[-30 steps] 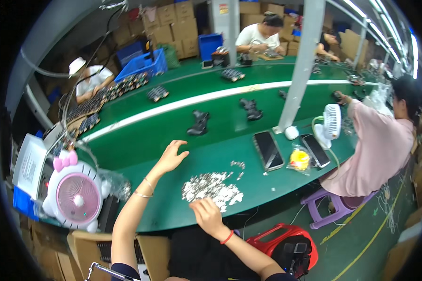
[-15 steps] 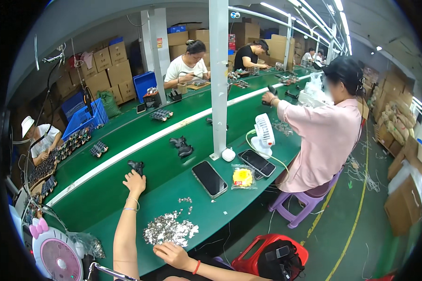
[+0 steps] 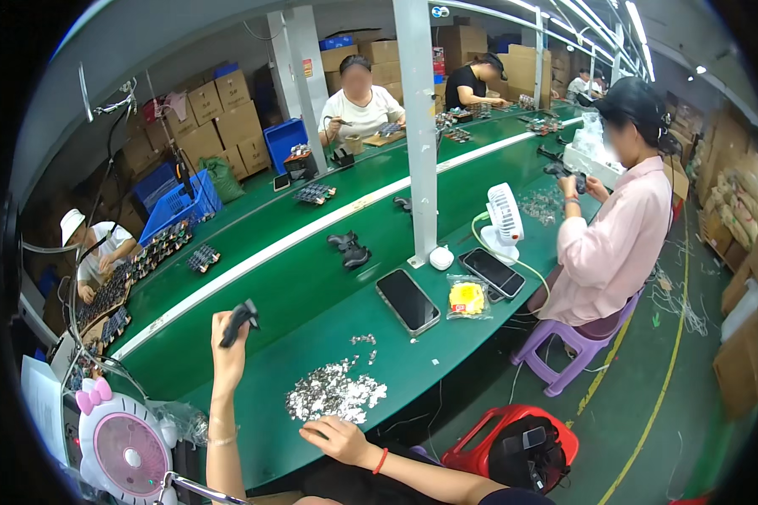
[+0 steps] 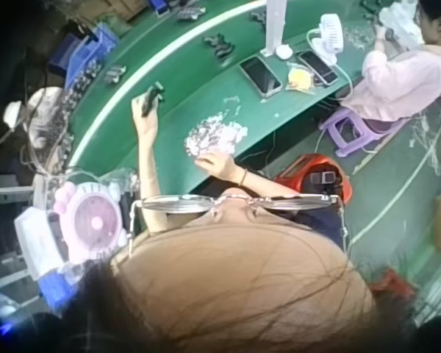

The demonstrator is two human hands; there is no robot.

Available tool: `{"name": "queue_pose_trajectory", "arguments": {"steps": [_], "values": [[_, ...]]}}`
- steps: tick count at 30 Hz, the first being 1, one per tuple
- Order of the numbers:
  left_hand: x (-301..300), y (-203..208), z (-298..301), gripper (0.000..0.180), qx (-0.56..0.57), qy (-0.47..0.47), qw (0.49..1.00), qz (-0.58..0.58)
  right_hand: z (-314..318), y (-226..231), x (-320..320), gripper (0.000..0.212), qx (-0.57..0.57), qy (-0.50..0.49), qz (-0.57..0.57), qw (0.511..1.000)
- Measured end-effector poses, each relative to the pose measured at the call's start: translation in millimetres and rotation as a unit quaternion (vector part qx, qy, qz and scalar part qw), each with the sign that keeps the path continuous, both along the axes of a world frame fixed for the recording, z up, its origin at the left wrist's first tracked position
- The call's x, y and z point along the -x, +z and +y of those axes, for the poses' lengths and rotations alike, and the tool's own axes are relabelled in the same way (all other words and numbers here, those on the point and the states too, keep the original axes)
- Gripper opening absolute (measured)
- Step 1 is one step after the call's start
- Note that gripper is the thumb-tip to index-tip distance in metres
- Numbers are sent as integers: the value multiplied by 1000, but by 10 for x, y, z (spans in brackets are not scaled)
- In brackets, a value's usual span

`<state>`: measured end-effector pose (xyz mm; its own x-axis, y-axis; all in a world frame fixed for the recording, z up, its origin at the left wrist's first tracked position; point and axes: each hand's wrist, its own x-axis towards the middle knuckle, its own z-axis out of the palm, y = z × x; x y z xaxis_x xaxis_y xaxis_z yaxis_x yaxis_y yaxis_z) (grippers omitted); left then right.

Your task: Assembling game controller components on a production line.

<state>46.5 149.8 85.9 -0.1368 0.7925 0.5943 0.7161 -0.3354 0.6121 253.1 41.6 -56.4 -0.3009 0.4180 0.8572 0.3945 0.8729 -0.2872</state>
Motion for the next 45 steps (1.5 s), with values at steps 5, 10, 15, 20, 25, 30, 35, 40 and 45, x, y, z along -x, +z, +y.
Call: {"name": "queue_pose_trajectory", "arguments": {"steps": [5,10,15,20,25,30,35,40,45], "values": [[-221,81,-1250,42,225,-154,907,-321,-34,145,-67,26,151,49,149,976],[-304,-557,-2089,50,320,-124,804,-485,-276,512,-115,19,172,96,160,967],[-610,-779,-2376,51,242,-61,821,-514,-399,635,-77,25,122,138,15,983],[-705,-753,-2423,42,176,-25,847,-501,-468,626,-57,31,130,154,-54,978],[-751,-794,-2453,33,163,-38,862,-479,-503,658,-111,30,134,137,-57,980],[-817,-821,-2460,30,159,-46,865,-473,-516,712,-179,32,169,139,-35,975],[-766,-1129,-2476,21,188,18,853,-486,-575,593,-127,41,124,115,-25,985],[-826,-908,-2435,28,180,4,884,-432,-554,558,-225,32,109,118,-24,987],[-673,-891,-2470,35,178,-160,850,-470,-541,493,-239,22,77,149,12,986]]}}
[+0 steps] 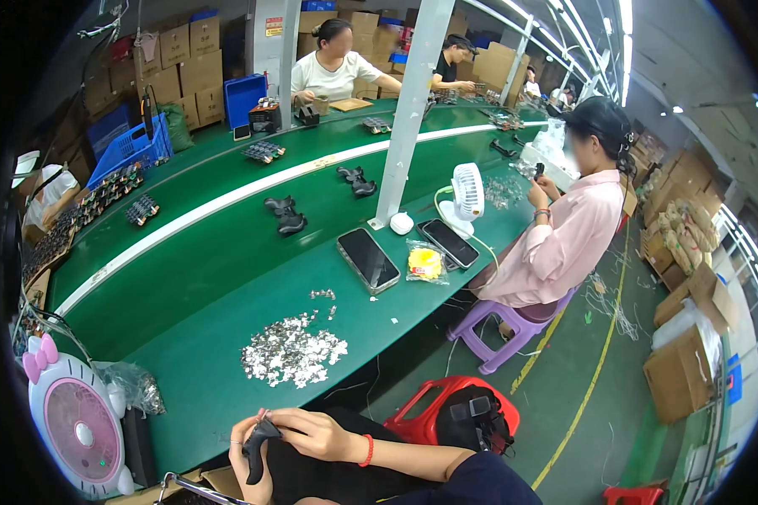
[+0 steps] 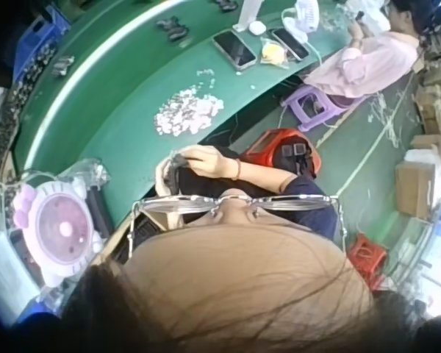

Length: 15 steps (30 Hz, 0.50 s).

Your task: Assembling game controller components on a production line.

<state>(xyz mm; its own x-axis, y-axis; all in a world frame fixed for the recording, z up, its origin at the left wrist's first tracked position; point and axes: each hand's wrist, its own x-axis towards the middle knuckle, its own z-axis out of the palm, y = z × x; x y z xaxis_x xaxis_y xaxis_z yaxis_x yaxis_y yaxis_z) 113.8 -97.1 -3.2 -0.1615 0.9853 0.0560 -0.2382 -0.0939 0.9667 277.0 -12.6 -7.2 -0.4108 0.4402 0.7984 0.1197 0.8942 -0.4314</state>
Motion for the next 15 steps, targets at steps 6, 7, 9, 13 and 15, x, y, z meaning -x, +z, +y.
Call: {"name": "queue_pose_trajectory", "arguments": {"steps": [6,7,9,13,15], "values": [[-20,34,29,38,-4,27,998,55,-17,-98,18,17,12,5,22,1000],[-24,69,44,32,-25,32,992,120,-19,-101,25,17,14,11,24,1000],[-18,128,64,25,-45,40,981,186,-20,-101,38,18,17,19,27,999],[106,120,133,32,-53,48,969,235,99,-47,74,18,54,17,-10,998],[204,12,138,43,10,125,990,67,262,176,139,22,81,34,-41,995]]}}
